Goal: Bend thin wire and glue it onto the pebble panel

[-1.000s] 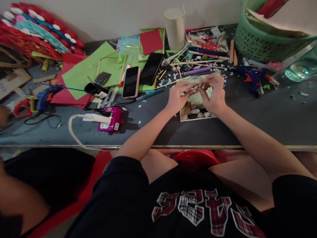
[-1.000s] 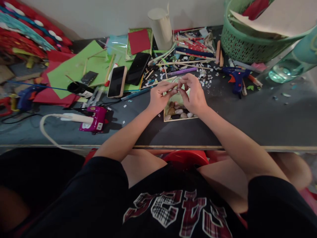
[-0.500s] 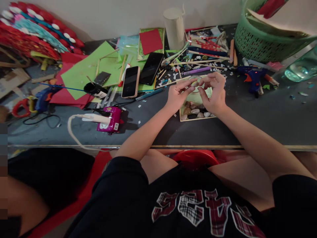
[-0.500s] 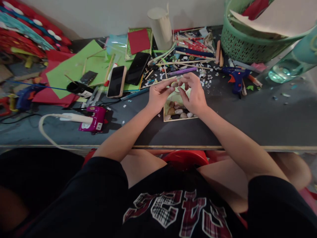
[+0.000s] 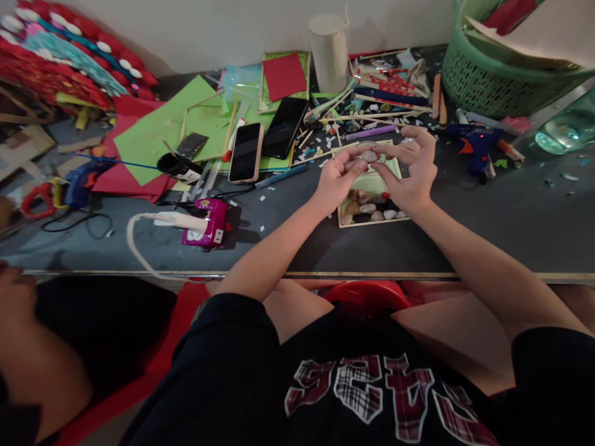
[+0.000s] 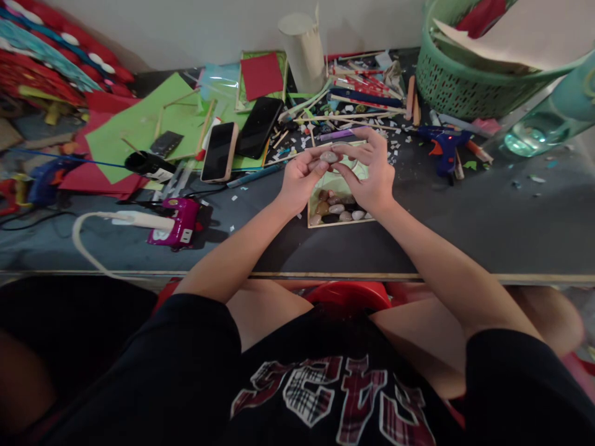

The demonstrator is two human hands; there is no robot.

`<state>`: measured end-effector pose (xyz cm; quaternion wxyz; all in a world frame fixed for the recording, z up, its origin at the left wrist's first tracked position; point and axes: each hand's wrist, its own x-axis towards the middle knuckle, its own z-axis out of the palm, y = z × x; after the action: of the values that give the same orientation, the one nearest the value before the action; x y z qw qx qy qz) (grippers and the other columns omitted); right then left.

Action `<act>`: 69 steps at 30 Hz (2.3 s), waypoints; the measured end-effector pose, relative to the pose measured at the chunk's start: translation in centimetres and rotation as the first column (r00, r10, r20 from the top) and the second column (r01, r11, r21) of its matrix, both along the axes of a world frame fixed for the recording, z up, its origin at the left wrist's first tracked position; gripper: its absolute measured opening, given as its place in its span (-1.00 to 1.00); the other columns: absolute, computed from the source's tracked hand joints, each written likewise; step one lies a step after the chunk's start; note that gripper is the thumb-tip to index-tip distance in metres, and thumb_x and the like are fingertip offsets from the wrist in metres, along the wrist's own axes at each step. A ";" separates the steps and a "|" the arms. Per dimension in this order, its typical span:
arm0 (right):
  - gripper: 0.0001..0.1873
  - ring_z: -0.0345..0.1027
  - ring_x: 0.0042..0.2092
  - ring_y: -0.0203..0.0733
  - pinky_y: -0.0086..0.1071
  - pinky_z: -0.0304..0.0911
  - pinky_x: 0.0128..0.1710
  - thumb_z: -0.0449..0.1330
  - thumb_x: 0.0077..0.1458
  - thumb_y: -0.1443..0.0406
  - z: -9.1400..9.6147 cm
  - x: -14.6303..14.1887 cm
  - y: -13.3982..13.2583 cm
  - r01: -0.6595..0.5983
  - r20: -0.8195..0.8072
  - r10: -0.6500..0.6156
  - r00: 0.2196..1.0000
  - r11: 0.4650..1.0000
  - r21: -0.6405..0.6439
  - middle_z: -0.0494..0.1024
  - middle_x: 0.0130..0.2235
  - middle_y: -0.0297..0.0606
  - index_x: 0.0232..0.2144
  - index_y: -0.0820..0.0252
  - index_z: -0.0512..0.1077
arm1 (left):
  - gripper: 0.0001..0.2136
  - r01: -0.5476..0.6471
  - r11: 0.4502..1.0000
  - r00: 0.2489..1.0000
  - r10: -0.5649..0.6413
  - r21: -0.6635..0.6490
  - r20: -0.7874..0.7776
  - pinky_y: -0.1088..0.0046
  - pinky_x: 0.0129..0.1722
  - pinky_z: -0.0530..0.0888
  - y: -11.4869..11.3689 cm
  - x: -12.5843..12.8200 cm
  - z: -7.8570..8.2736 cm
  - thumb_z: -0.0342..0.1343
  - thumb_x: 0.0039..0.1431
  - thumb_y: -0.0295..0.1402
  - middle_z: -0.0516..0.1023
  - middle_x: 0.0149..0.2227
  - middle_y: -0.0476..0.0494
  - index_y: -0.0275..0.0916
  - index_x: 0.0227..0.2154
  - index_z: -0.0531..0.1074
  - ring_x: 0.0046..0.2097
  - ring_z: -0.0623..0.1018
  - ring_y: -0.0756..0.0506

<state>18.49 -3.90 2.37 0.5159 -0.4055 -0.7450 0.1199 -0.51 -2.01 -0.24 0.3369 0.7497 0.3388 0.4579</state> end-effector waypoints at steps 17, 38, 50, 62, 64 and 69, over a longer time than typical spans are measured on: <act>-0.24 0.60 -0.19 -0.04 0.03 0.59 -0.06 0.20 0.20 -0.30 -0.2 -0.1 0.4 -0.007 -0.032 0.007 0.999 1.000 0.009 0.68 -0.10 -0.22 0.19 0.03 0.24 | -0.69 -0.264 0.828 0.898 0.399 0.495 -0.187 0.07 0.18 0.52 -0.5 -2.1 1.1 0.02 0.46 -0.08 0.66 0.03 -0.15 0.04 0.07 0.58 0.14 0.55 -0.20; -0.23 0.58 0.00 0.10 0.11 0.48 0.14 0.02 0.16 -0.42 0.6 -0.1 -0.1 0.053 0.136 -0.035 0.990 0.990 -0.133 0.60 0.14 -0.11 0.02 -0.01 0.48 | -0.45 -0.035 0.980 0.966 0.084 -0.198 0.243 0.28 -0.11 0.71 -0.5 -0.5 1.5 0.32 0.11 0.19 0.77 -0.15 -0.19 -0.21 -0.12 0.70 -0.13 0.75 -0.18; -0.22 0.57 0.05 0.12 0.18 0.42 0.21 0.15 0.23 -0.27 1.0 0.0 -0.6 0.101 0.164 -0.076 0.984 0.983 -0.152 0.69 -0.01 -0.14 0.28 0.04 0.33 | -0.52 0.015 0.976 0.963 0.044 -0.217 0.267 0.17 -0.01 0.71 -0.4 -1.1 2.2 0.41 0.03 0.13 0.77 -0.16 -0.13 -0.16 -0.18 0.73 -0.08 0.75 -0.21; -0.01 0.57 -0.04 0.10 0.09 0.48 0.10 0.32 0.11 -0.25 1.2 0.9 1.1 0.124 0.142 -0.091 0.986 0.962 -0.242 0.71 -0.06 -0.17 0.39 0.00 0.11 | -0.45 -0.038 0.980 0.971 0.082 -0.197 0.223 0.44 -0.35 0.56 0.3 -1.0 1.0 0.35 0.06 0.20 0.68 -0.41 -0.03 -0.14 -0.09 0.70 -0.40 0.61 -0.02; -0.09 0.53 0.03 0.12 0.10 0.39 0.20 0.36 0.15 -0.12 2.9 1.6 1.0 0.233 0.226 -0.180 0.957 0.944 -0.233 0.67 0.02 -0.11 0.38 0.02 0.13 | -0.45 -0.083 0.981 0.964 0.124 -0.177 0.234 0.48 -0.39 0.52 0.4 -0.9 0.8 0.33 0.07 0.21 0.69 -0.37 -0.04 -0.13 -0.10 0.70 -0.40 0.59 0.00; 0.23 0.15 0.34 0.56 0.39 0.03 0.30 0.54 -0.07 0.31 5.5 4.9 2.0 0.781 0.423 -0.678 0.601 0.611 -0.132 0.25 0.35 0.48 0.48 0.48 -0.01 | -0.43 -0.103 0.981 0.958 0.142 -0.165 0.248 0.46 -0.29 0.55 0.6 -0.9 0.5 0.33 0.07 0.22 0.72 -0.24 -0.07 -0.08 -0.02 0.64 -0.26 0.68 -0.06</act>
<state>23.41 -1.93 7.86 0.3168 -0.7650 -0.5573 -0.0613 -1.40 -1.41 0.27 0.4047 0.6335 0.3713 0.5450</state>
